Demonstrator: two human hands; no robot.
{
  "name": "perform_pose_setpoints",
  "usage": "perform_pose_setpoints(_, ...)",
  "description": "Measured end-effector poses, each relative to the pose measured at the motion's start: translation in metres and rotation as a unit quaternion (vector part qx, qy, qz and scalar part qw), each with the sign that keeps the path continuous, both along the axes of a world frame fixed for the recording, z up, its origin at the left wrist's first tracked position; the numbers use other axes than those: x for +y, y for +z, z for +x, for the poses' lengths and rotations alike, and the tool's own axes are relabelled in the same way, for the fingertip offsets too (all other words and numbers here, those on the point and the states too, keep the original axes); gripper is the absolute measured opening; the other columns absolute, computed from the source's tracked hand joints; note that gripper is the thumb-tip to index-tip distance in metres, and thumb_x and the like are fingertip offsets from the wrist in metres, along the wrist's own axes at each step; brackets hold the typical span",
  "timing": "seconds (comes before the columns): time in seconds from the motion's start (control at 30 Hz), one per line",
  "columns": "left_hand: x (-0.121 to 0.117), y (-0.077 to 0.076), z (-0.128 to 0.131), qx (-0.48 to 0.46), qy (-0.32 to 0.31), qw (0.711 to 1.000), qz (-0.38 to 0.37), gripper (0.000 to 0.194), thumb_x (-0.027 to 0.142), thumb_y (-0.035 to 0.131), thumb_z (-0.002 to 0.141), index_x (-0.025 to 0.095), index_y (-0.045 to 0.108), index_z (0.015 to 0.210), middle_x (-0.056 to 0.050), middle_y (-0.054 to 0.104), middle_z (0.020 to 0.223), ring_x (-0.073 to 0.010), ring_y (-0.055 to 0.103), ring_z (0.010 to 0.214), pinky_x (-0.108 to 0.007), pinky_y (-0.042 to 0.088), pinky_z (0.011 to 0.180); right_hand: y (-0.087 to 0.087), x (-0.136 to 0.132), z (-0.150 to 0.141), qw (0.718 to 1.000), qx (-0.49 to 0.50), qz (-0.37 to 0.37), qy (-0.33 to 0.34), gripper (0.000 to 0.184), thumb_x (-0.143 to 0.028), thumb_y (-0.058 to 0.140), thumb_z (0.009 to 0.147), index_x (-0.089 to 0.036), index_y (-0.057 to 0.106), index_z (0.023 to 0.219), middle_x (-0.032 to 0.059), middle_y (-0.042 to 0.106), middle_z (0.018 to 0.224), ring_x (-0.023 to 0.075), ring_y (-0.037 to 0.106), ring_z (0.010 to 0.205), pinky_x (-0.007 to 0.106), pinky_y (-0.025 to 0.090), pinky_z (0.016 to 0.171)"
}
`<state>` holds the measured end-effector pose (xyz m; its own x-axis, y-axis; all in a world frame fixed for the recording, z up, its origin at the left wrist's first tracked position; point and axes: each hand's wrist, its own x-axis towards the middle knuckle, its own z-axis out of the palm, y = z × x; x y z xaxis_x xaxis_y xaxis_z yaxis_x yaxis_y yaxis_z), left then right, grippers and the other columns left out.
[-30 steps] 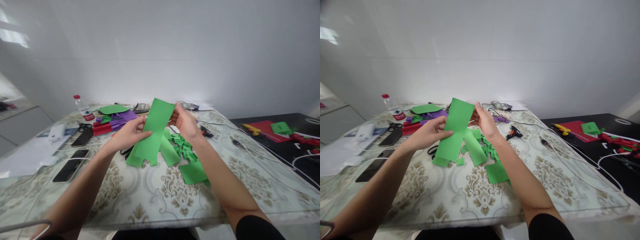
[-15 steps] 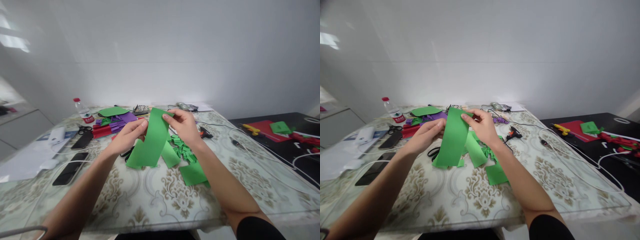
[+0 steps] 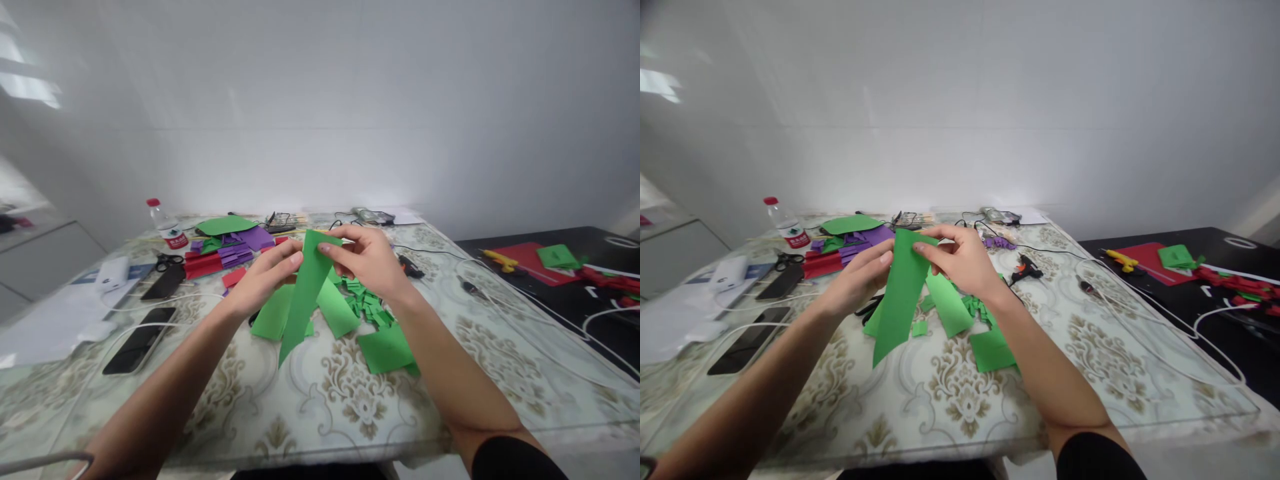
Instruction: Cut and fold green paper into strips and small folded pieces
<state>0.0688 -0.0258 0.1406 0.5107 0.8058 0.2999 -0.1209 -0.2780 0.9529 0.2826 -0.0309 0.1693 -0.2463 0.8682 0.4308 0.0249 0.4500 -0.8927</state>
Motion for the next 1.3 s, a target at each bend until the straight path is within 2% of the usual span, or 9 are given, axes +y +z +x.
perform_pose_setpoints(0.2,-0.007,0.009,0.006,0.009,0.001,0.999,0.039,0.034,0.045,0.068,0.096,0.018,0.068,0.115,-0.009,0.073,0.111,-0.0221,0.068,0.096,-0.029,0.051,0.081,0.002,-0.004,-0.003,0.999,0.022,-0.014,0.043,0.019,-0.033,0.081,0.082,-0.018,0.077,0.094,-0.0012,0.066,0.061,0.0106,0.057,0.045,0.021,0.043,0.037)
perform_pose_setpoints(0.4,-0.012,0.013,0.01,0.015,0.032,0.999,0.037,0.029,0.041,0.076,0.089,0.016,0.065,0.099,-0.005,0.07,0.095,-0.0177,0.065,0.082,-0.027,0.05,0.071,0.001,-0.005,-0.003,0.996,0.044,-0.014,0.073,0.022,-0.026,0.076,0.083,-0.021,0.078,0.104,0.0033,0.075,0.087,0.0139,0.068,0.058,0.023,0.054,0.042)
perform_pose_setpoints(0.53,-0.014,0.014,0.009,0.022,0.058,0.997,0.042,0.029,0.04,0.077,0.088,0.016,0.063,0.094,-0.001,0.065,0.084,-0.0132,0.061,0.071,-0.023,0.047,0.063,0.004,-0.008,-0.001,0.993,0.06,-0.013,0.096,0.022,-0.023,0.075,0.082,-0.019,0.076,0.104,0.0036,0.074,0.087,0.0163,0.072,0.065,0.025,0.059,0.047)
perform_pose_setpoints(0.73,-0.015,0.016,0.009,0.031,0.078,0.993,0.078,0.026,0.038,0.077,0.089,0.017,0.061,0.091,0.001,0.064,0.082,-0.0118,0.061,0.068,-0.022,0.05,0.062,0.008,-0.01,0.002,0.989,0.069,-0.011,0.133,0.025,-0.026,0.078,0.083,-0.016,0.074,0.105,0.0047,0.074,0.086,0.0191,0.075,0.071,0.025,0.061,0.049)
perform_pose_setpoints(0.87,-0.015,0.016,0.01,0.029,0.09,0.992,0.079,0.028,0.037,0.078,0.087,0.017,0.06,0.089,0.002,0.061,0.08,-0.0112,0.06,0.065,-0.022,0.051,0.059,0.007,-0.01,0.001,0.993,0.065,-0.014,0.099,0.027,-0.03,0.082,0.081,-0.016,0.073,0.102,0.0053,0.075,0.087,0.0188,0.075,0.069,0.025,0.06,0.048)
perform_pose_setpoints(1.03,-0.015,0.015,0.009,0.033,0.086,0.993,0.067,0.03,0.038,0.079,0.086,0.017,0.058,0.088,0.002,0.06,0.076,-0.0116,0.059,0.064,-0.022,0.05,0.057,0.006,-0.01,-0.001,0.997,0.064,0.002,0.044,0.026,-0.032,0.087,0.076,-0.016,0.073,0.089,0.0026,0.073,0.076,0.0158,0.072,0.062,0.023,0.058,0.046)
perform_pose_setpoints(1.2,-0.018,0.018,0.008,0.036,0.076,0.994,0.068,0.028,0.04,0.078,0.088,0.017,0.064,0.094,-0.001,0.065,0.082,-0.0138,0.063,0.068,-0.024,0.052,0.063,0.006,-0.012,-0.002,0.998,0.046,0.009,0.03,0.023,-0.031,0.087,0.075,-0.017,0.074,0.088,0.0024,0.073,0.076,0.0164,0.073,0.064,0.024,0.058,0.048)
perform_pose_setpoints(1.3,-0.02,0.019,0.007,0.039,0.081,0.994,0.07,0.03,0.046,0.072,0.09,0.017,0.068,0.098,-0.002,0.068,0.076,-0.0168,0.064,0.066,-0.026,0.052,0.059,0.007,-0.014,-0.001,0.999,0.024,0.013,0.036,0.016,-0.027,0.083,0.08,-0.017,0.075,0.089,0.0021,0.073,0.073,0.0164,0.073,0.066,0.024,0.058,0.051)
